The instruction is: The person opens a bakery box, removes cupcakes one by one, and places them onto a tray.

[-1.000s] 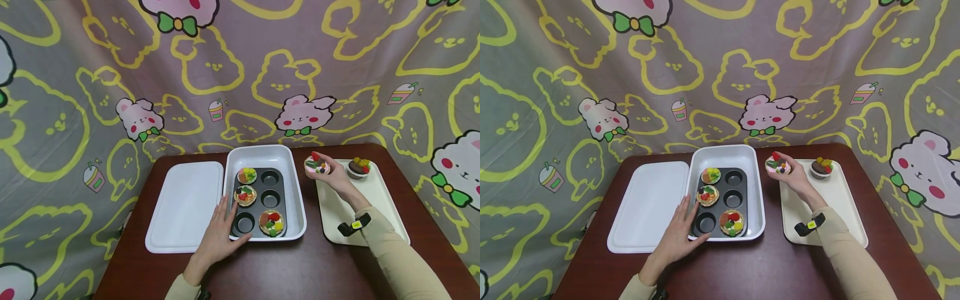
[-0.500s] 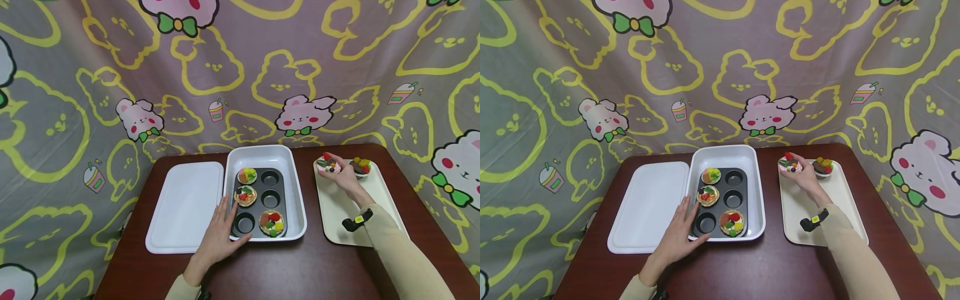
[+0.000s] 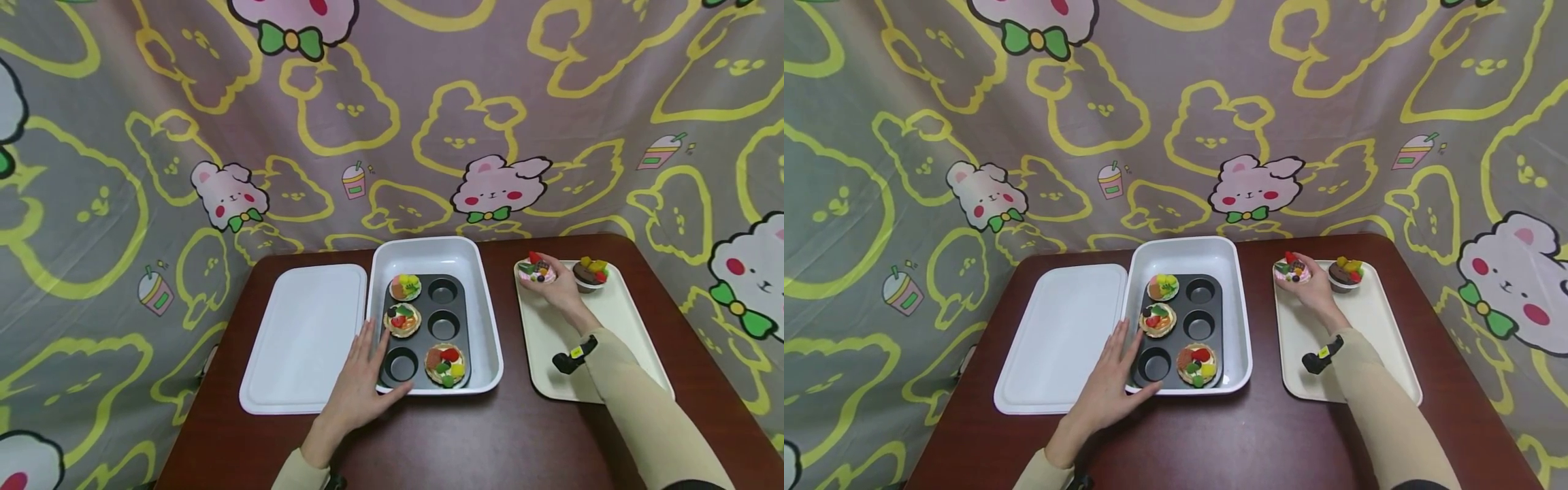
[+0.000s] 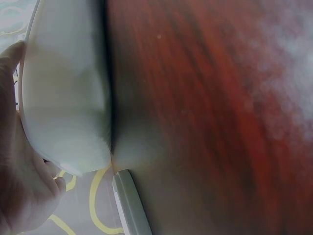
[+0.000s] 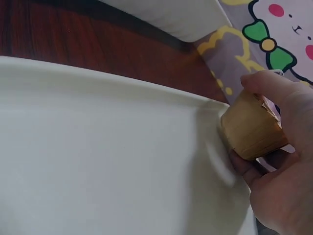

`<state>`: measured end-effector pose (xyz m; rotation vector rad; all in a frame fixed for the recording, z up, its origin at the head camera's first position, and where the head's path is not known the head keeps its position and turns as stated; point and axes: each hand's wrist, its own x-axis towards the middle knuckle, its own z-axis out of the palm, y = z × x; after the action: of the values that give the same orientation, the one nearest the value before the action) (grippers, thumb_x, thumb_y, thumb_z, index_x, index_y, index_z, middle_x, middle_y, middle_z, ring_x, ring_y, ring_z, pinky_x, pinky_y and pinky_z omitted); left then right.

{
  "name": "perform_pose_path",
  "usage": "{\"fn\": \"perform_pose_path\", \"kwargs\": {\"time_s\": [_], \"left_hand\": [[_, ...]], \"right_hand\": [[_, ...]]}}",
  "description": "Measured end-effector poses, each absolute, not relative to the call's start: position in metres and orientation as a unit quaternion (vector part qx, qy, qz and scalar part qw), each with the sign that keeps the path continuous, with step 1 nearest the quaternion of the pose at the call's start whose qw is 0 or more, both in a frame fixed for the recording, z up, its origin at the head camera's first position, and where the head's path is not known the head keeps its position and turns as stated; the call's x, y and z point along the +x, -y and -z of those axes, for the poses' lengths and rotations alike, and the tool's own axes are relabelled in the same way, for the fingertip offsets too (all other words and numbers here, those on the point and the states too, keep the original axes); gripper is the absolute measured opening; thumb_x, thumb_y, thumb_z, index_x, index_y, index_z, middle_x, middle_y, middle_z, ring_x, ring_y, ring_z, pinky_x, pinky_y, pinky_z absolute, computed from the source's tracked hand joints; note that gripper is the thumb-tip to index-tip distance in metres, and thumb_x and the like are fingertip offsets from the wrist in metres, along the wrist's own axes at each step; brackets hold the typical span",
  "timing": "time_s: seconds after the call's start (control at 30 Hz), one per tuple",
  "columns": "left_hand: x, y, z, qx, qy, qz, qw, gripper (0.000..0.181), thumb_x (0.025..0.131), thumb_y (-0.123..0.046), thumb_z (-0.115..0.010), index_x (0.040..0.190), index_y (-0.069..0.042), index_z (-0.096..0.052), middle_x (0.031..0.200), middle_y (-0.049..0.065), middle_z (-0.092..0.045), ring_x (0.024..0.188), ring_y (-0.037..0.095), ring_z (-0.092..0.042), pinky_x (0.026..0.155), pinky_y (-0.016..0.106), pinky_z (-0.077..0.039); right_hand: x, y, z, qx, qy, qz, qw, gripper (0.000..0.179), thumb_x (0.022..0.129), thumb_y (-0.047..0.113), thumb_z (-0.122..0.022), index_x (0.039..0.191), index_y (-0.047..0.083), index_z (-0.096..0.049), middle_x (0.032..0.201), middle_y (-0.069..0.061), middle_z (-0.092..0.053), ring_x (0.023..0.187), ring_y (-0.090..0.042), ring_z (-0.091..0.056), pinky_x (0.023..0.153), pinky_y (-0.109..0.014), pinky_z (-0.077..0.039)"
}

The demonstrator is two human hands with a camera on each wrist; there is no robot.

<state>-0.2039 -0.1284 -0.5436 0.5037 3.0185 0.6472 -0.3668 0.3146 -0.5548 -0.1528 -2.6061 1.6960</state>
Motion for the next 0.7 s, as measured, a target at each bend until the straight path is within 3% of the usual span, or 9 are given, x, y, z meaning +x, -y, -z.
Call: {"fn": "perform_pose_path", "kwargs": {"time_s": [0.17,0.47,0.7], "left_hand": [[-0.2038,0.1280,0.5436,0.166,-0.964,-0.208,0.002,0.110,0.093,-0.078,-0.065,0.176,-0.016,-0.028,0.187,0.015,-0.008,0.175,0.032,-0.010,0.140,0.057,-0.020],[-0.2042,0.1284,0.5446,0.167,-0.963,-0.210,-0.003,0.110,0.093,-0.077,-0.065,0.176,-0.016,-0.028,0.187,0.015,-0.008,0.175,0.033,-0.010,0.140,0.058,-0.020],[-0.2037,0.1285,0.5448,0.163,-0.964,-0.210,0.004,0.110,0.093,-0.078,-0.065,0.176,-0.017,-0.028,0.188,0.014,-0.008,0.175,0.033,-0.010,0.140,0.058,-0.020]], "right_hand": [[-0.3691,-0.3130,0.5581,-0.055,0.836,-0.545,0.025,0.087,0.096,0.011,-0.084,0.169,0.000,-0.036,0.171,-0.035,-0.039,0.158,-0.047,-0.040,0.133,-0.061,-0.033],[-0.3709,-0.3103,0.5598,-0.051,0.858,-0.508,0.053,0.086,0.094,0.012,-0.086,0.165,-0.004,-0.040,0.163,-0.038,-0.047,0.152,-0.051,-0.046,0.130,-0.064,-0.036],[-0.3715,-0.3124,0.5618,-0.061,0.869,-0.489,0.039,0.087,0.097,0.021,-0.083,0.165,-0.007,-0.038,0.165,-0.040,-0.044,0.153,-0.053,-0.044,0.129,-0.066,-0.036]]}}
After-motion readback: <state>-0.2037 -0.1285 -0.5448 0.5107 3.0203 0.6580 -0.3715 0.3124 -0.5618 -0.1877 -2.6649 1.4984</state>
